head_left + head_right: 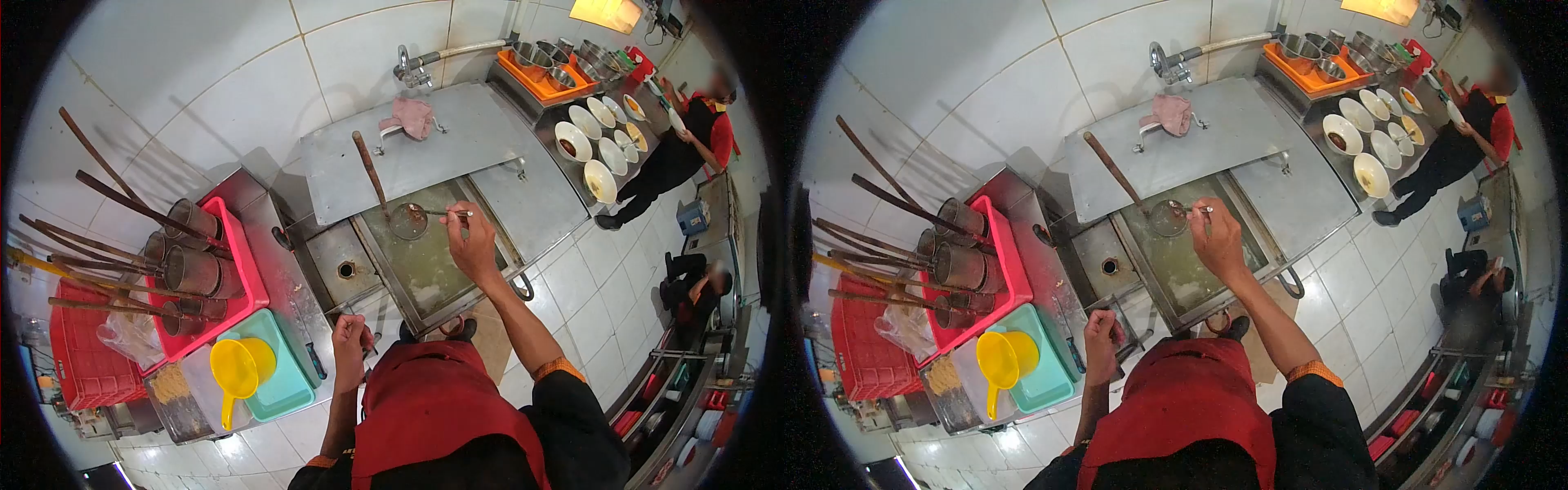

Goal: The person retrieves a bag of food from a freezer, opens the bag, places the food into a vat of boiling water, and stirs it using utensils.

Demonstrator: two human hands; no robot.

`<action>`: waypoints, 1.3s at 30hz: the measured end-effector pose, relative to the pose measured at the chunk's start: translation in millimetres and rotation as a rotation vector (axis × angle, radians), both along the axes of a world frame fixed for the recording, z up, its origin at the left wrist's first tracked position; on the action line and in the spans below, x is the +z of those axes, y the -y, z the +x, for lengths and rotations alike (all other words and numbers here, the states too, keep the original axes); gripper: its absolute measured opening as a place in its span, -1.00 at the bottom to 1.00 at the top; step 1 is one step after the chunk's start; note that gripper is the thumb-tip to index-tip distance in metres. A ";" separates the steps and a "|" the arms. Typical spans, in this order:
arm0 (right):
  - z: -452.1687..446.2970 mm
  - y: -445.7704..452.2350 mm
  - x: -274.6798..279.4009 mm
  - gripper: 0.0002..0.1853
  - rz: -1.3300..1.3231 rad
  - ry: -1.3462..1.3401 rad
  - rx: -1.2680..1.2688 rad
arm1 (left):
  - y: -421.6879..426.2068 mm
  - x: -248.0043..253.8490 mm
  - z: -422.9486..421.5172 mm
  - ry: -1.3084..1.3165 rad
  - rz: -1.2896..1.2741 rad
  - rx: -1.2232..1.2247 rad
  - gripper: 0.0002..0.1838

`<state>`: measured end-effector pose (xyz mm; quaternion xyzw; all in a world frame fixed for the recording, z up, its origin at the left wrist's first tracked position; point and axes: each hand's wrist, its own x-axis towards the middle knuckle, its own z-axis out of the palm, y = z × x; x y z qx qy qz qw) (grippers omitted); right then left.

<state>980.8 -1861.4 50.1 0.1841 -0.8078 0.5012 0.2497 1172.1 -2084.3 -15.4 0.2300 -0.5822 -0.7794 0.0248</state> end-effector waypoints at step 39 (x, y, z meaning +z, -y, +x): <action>-26.6 -7.8 -19.1 -0.91 0.120 0.156 0.078 | 3.7 -12.5 0.1 -0.054 0.046 0.080 -0.78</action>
